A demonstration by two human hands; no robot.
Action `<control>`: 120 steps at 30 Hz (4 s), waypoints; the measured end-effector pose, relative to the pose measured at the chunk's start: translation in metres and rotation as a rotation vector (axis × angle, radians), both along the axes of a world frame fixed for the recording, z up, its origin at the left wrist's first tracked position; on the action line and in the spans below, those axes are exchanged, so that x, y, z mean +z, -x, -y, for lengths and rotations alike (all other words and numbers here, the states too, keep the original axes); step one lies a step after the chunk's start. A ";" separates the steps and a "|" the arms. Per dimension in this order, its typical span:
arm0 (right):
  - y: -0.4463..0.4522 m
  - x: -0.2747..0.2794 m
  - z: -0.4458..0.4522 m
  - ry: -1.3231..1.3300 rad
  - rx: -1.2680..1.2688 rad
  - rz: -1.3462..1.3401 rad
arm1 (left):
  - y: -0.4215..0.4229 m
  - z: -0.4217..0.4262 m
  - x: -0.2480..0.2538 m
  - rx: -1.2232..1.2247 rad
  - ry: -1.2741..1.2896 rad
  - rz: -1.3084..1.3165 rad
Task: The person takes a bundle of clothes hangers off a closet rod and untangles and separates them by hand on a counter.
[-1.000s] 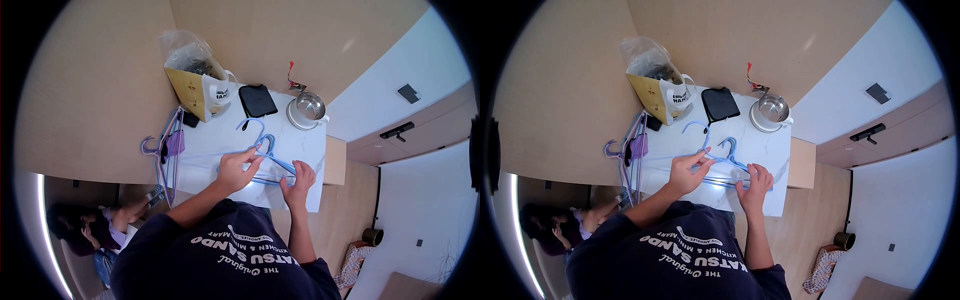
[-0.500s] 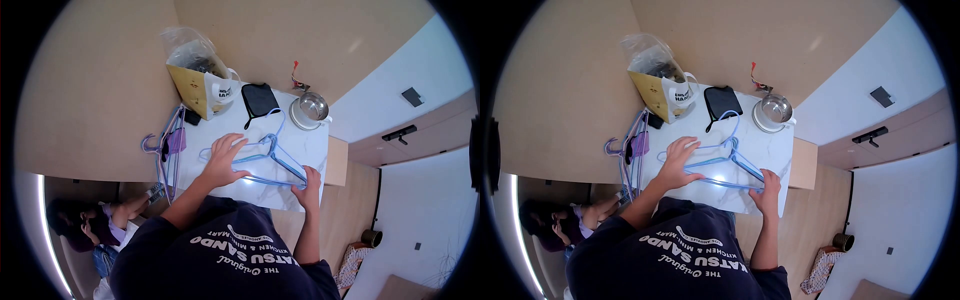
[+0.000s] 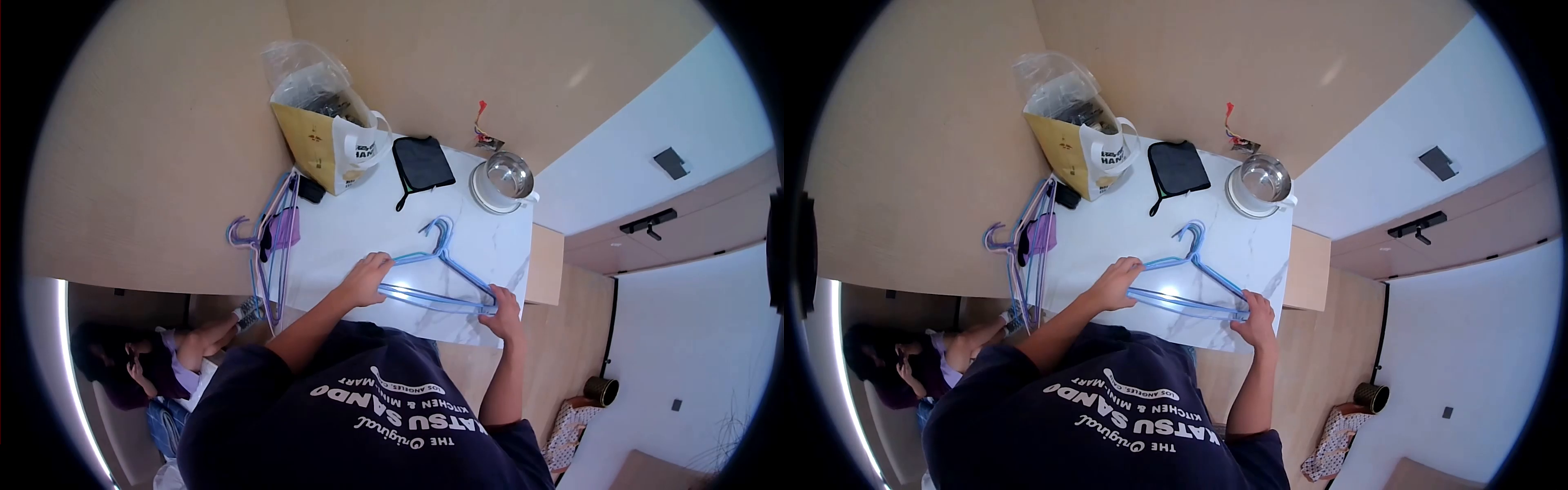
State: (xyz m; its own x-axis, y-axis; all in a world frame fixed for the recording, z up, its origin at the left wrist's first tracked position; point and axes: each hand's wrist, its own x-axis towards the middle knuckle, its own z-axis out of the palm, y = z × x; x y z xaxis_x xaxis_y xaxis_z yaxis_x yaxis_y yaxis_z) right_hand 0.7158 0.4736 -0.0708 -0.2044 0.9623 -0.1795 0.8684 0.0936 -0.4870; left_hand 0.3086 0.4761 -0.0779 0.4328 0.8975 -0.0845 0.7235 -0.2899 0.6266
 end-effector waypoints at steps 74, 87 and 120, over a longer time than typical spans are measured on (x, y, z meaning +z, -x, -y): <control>0.060 -0.032 -0.013 -0.188 -0.076 -0.209 | 0.140 0.064 0.014 0.956 -0.478 0.246; 0.103 0.019 -0.015 -0.290 -0.016 -0.335 | 0.113 0.037 0.094 0.395 0.263 1.312; 0.155 0.072 0.019 -0.935 -0.267 0.007 | -0.103 -0.020 0.158 0.766 0.350 1.383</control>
State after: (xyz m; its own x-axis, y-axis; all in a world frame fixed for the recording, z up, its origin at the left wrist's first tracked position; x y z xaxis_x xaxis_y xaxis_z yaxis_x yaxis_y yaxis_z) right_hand 0.5604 0.4543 0.0017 0.0393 0.7319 0.6803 0.9199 0.2394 -0.3106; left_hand 0.4120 0.4962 0.0796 -0.1688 0.9488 -0.2671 -0.5203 0.1444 0.8417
